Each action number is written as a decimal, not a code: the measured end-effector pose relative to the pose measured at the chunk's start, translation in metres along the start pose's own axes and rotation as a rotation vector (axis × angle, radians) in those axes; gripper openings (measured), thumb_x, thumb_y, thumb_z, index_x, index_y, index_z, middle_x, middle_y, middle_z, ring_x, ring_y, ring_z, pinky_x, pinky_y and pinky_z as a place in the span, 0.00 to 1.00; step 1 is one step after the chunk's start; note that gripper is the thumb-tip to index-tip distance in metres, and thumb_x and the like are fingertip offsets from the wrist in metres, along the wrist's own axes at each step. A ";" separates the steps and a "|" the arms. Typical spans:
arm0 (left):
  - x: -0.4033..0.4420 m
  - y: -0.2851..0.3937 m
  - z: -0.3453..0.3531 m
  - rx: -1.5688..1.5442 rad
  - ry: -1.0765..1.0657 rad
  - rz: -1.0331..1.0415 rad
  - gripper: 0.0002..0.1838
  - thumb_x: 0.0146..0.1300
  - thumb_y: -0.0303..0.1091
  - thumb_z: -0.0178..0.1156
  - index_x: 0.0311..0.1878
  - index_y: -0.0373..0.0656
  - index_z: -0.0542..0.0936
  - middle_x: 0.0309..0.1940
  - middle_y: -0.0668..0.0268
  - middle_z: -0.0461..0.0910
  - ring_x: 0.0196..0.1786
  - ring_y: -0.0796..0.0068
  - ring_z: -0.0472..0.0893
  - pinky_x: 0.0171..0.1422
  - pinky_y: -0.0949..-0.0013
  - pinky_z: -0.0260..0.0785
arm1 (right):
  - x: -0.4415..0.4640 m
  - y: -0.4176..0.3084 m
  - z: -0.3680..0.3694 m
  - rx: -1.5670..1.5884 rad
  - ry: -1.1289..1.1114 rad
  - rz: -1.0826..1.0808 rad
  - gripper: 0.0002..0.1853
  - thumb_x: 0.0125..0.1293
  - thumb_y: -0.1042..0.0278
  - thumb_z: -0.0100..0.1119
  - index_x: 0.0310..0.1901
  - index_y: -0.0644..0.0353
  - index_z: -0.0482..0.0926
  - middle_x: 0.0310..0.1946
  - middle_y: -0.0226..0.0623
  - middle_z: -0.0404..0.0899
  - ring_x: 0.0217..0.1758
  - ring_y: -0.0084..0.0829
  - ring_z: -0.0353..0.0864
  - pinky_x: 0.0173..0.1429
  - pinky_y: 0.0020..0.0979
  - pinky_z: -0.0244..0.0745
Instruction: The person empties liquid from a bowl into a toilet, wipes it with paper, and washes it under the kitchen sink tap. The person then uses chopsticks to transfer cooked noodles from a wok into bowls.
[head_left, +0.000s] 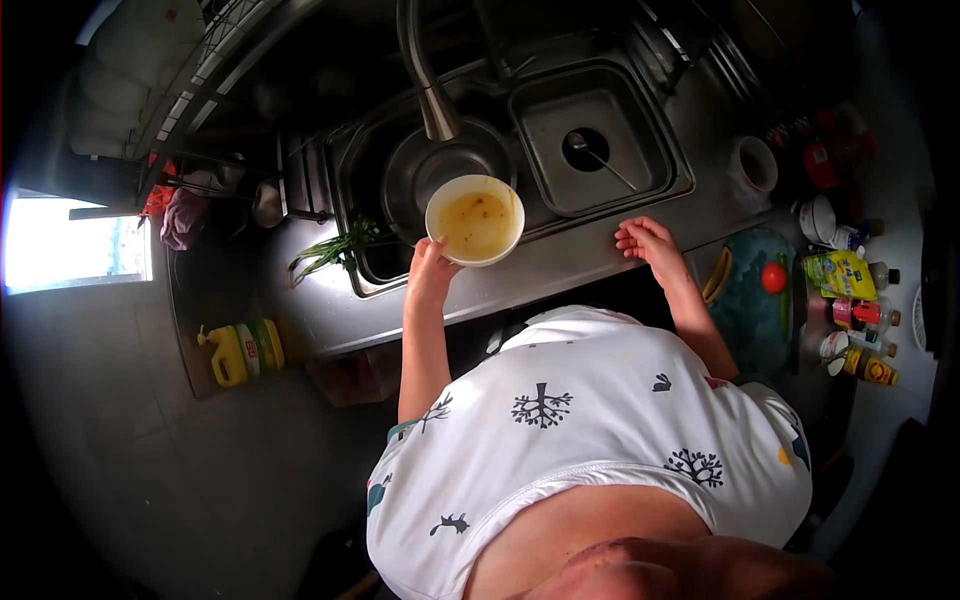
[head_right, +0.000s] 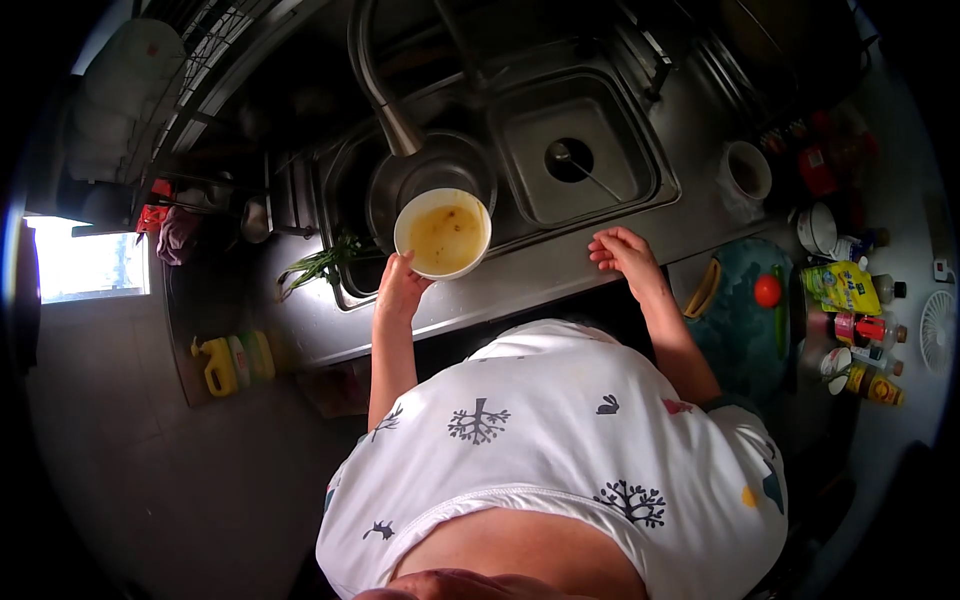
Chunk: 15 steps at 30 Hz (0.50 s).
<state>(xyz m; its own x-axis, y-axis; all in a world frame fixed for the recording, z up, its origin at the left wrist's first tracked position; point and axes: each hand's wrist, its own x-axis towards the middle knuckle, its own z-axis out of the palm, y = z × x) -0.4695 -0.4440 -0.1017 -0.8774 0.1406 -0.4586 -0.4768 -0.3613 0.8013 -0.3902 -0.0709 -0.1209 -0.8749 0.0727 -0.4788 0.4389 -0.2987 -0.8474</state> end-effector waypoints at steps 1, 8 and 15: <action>0.001 -0.001 0.001 0.000 0.004 0.009 0.21 0.62 0.38 0.55 0.50 0.35 0.63 0.49 0.52 0.72 0.51 0.62 0.76 0.56 0.56 0.69 | 0.001 0.000 -0.002 -0.004 0.007 -0.001 0.09 0.69 0.65 0.51 0.42 0.60 0.77 0.35 0.33 0.80 0.36 0.22 0.79 0.39 0.22 0.73; 0.007 0.000 0.000 -0.013 -0.015 0.035 0.21 0.62 0.38 0.56 0.51 0.36 0.63 0.49 0.54 0.71 0.53 0.63 0.73 0.58 0.56 0.67 | 0.000 0.001 0.002 0.017 0.018 -0.001 0.09 0.69 0.65 0.51 0.42 0.60 0.77 0.35 0.33 0.80 0.35 0.22 0.79 0.39 0.22 0.73; 0.013 -0.008 -0.008 0.026 0.011 -0.040 0.21 0.65 0.38 0.54 0.56 0.36 0.64 0.53 0.54 0.72 0.53 0.62 0.76 0.56 0.56 0.70 | 0.003 0.000 0.009 0.009 0.025 -0.005 0.08 0.69 0.66 0.51 0.41 0.59 0.77 0.34 0.33 0.80 0.35 0.22 0.79 0.39 0.22 0.74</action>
<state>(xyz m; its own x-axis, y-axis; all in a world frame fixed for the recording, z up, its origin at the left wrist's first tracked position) -0.4764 -0.4465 -0.1172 -0.8572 0.1446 -0.4944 -0.5127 -0.3311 0.7921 -0.3946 -0.0789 -0.1202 -0.8715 0.0978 -0.4806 0.4329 -0.3071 -0.8475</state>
